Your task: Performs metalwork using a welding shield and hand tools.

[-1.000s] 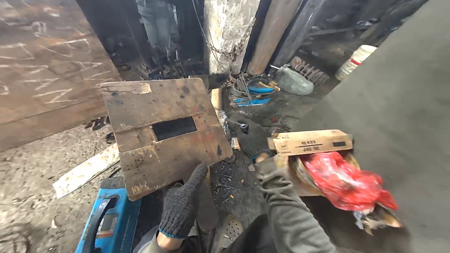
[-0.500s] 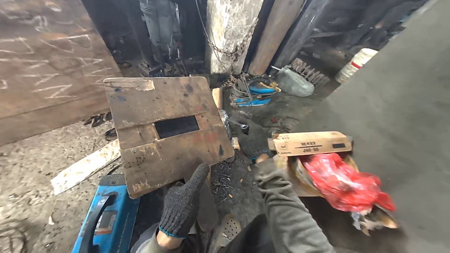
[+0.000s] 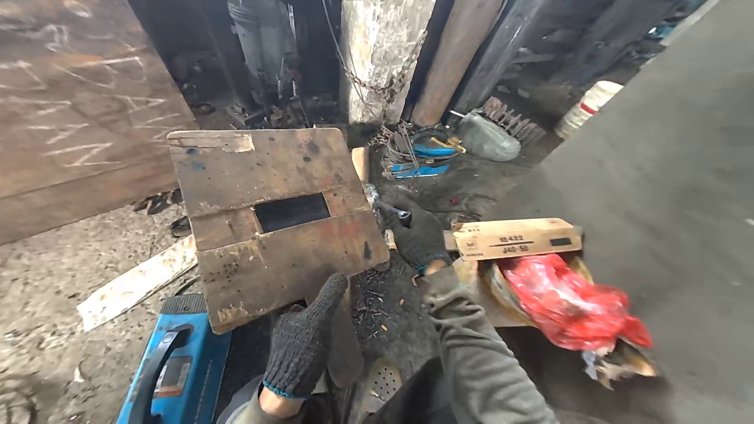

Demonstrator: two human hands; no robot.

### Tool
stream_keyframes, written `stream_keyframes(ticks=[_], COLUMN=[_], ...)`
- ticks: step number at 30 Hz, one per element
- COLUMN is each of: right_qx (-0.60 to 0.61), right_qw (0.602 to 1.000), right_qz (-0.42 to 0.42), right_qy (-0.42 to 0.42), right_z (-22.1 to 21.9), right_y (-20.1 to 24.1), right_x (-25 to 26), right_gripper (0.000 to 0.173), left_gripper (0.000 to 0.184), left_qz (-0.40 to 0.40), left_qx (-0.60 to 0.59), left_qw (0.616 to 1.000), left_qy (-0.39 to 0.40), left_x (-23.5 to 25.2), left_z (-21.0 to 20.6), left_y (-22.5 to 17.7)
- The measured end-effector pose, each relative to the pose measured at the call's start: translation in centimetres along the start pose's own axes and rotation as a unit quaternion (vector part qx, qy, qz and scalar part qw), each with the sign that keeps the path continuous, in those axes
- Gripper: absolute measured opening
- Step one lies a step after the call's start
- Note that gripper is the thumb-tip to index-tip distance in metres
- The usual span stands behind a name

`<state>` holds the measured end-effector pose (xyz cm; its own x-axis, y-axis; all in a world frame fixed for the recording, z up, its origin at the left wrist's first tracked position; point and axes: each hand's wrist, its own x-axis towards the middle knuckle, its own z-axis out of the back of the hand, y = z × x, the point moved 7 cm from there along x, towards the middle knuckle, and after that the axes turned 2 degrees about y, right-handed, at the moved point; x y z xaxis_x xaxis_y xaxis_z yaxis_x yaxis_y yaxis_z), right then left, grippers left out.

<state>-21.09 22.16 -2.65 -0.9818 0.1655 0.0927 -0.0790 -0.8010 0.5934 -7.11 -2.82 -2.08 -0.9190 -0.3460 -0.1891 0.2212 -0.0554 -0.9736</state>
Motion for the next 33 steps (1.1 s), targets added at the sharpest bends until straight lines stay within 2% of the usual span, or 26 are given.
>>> stream_keyframes(ticks=[4, 8, 12, 17, 20, 24, 27, 33], right_qx=[-0.010, -0.007, -0.010, -0.024, -0.024, -0.048, -0.038, -0.032], right_qw=[1.000, 1.000, 1.000, 0.999, 1.000, 0.998, 0.999, 0.999], right_qz=[0.006, 0.001, 0.007, 0.005, 0.007, 0.013, 0.013, 0.017], right_qy=[-0.007, 0.005, -0.008, 0.025, 0.002, 0.033, 0.010, 0.016], right_z=[0.9, -0.1, 1.3, 0.7, 1.7, 0.6, 1.7, 1.0], right_y=[0.5, -0.1, 1.4, 0.6, 1.3, 0.5, 1.7, 1.3], right_x=[-0.4, -0.2, -0.8, -0.9, -0.6, -0.7, -0.6, 0.4], right_gripper=[0.035, 0.035, 0.034, 0.037, 0.033, 0.035, 0.033, 0.037], left_gripper=[0.041, 0.037, 0.037, 0.036, 0.038, 0.036, 0.037, 0.038], left_qz=[-0.014, -0.008, -0.005, 0.004, 0.019, 0.019, 0.020, 0.020], left_qx=[-0.021, -0.010, -0.008, 0.005, 0.017, 0.017, 0.010, 0.013], left_qw=[1.000, 1.000, 1.000, 1.000, 1.000, 1.000, 1.000, 1.000], left_qy=[-0.009, -0.003, -0.001, 0.003, 0.004, 0.005, -0.001, 0.005], left_x=[0.1, 0.0, 0.1, 0.0, 0.1, -0.1, 0.1, 0.3], left_z=[0.2, 0.1, 0.3, 0.2, 0.4, 0.1, 0.3, 0.4], left_y=[-0.3, -0.1, 0.0, 0.1, 0.3, 0.0, 0.1, 0.2])
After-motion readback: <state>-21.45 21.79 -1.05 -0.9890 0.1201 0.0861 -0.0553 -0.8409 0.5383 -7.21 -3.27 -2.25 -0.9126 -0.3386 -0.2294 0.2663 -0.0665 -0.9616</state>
